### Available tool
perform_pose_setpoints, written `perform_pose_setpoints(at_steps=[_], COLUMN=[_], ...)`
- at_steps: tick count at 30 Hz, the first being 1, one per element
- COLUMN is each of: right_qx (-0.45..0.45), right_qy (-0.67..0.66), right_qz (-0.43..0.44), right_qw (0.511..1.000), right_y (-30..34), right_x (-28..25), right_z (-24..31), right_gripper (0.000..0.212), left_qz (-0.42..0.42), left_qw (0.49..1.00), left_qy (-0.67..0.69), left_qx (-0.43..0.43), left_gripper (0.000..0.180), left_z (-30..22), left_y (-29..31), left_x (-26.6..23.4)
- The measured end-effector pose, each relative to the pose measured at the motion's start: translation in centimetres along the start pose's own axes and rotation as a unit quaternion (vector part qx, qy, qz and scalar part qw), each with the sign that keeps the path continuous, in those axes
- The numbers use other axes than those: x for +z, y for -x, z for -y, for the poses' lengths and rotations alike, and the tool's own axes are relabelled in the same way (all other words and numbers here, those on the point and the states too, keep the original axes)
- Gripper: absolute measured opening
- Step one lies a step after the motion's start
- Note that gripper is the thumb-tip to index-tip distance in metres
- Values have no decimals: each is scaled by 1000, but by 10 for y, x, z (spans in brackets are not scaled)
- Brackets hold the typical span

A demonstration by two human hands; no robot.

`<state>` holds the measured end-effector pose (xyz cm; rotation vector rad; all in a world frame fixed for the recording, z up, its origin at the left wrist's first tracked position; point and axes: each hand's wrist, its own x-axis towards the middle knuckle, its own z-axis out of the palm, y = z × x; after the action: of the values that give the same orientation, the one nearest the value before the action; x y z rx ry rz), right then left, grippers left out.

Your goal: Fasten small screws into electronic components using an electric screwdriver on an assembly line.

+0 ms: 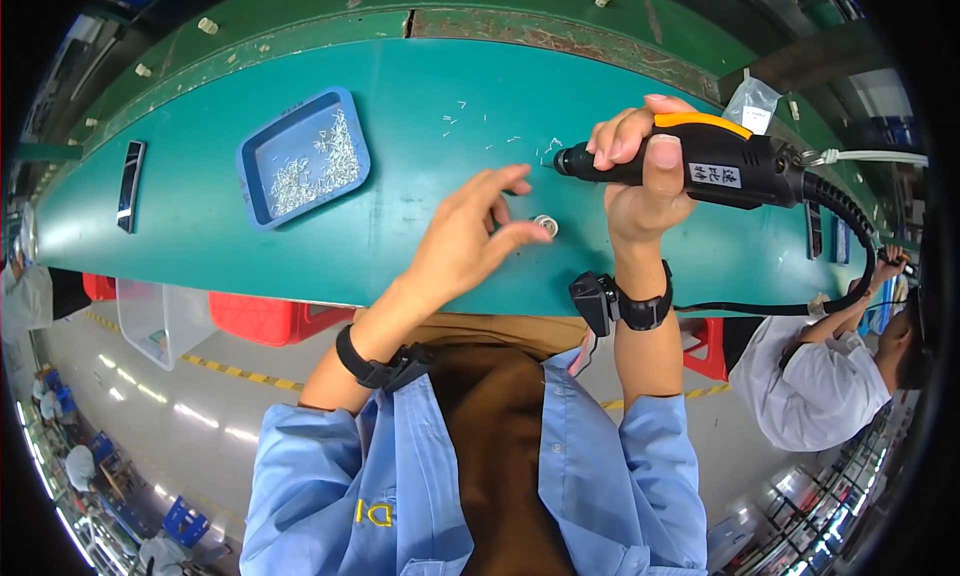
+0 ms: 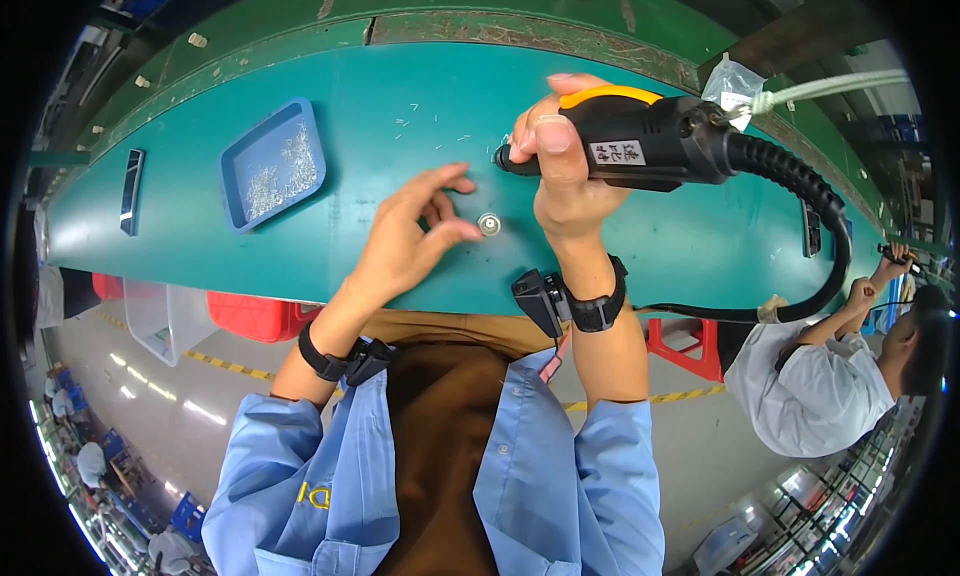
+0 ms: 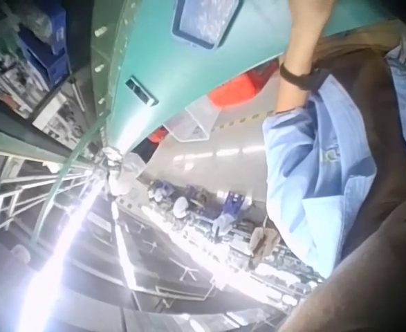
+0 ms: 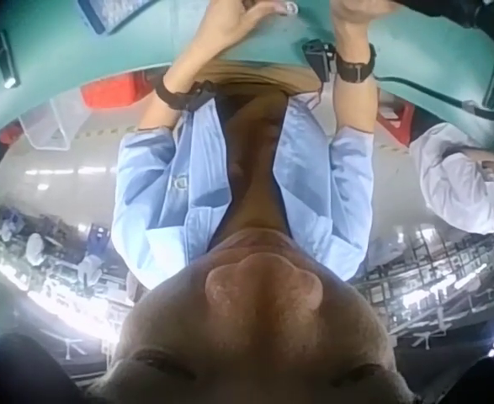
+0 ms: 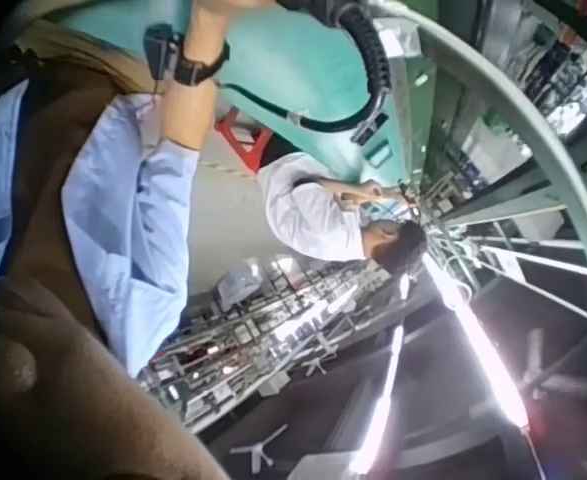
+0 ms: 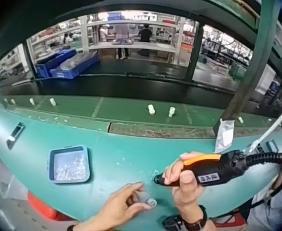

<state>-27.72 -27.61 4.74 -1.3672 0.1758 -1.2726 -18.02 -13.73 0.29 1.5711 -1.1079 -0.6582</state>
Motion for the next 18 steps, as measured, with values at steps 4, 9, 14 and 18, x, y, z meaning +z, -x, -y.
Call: perform_pose_setpoints(at_steps=[4,9,14,18], right_qx=[-3,-16,-8,-29], right_qy=[-23,-80,-101,-113], right_qz=[8,40,34,81], right_qw=[1000,996,994,990], right_y=[-1,-6,-6,-5], right_x=[-2,0,1,2], right_z=[8,29,39,41], right_gripper=[45,52,52,57], left_qz=[-34,-63,-62,-58], left_qw=[997,980,978,979], left_qy=[-53,-125,-128,-114], left_qx=[34,143,154,161], left_gripper=[40,32,26,20], left_z=[0,11,12,18], left_y=[-16,-22,-22,-21], left_x=[-10,-2,2,2])
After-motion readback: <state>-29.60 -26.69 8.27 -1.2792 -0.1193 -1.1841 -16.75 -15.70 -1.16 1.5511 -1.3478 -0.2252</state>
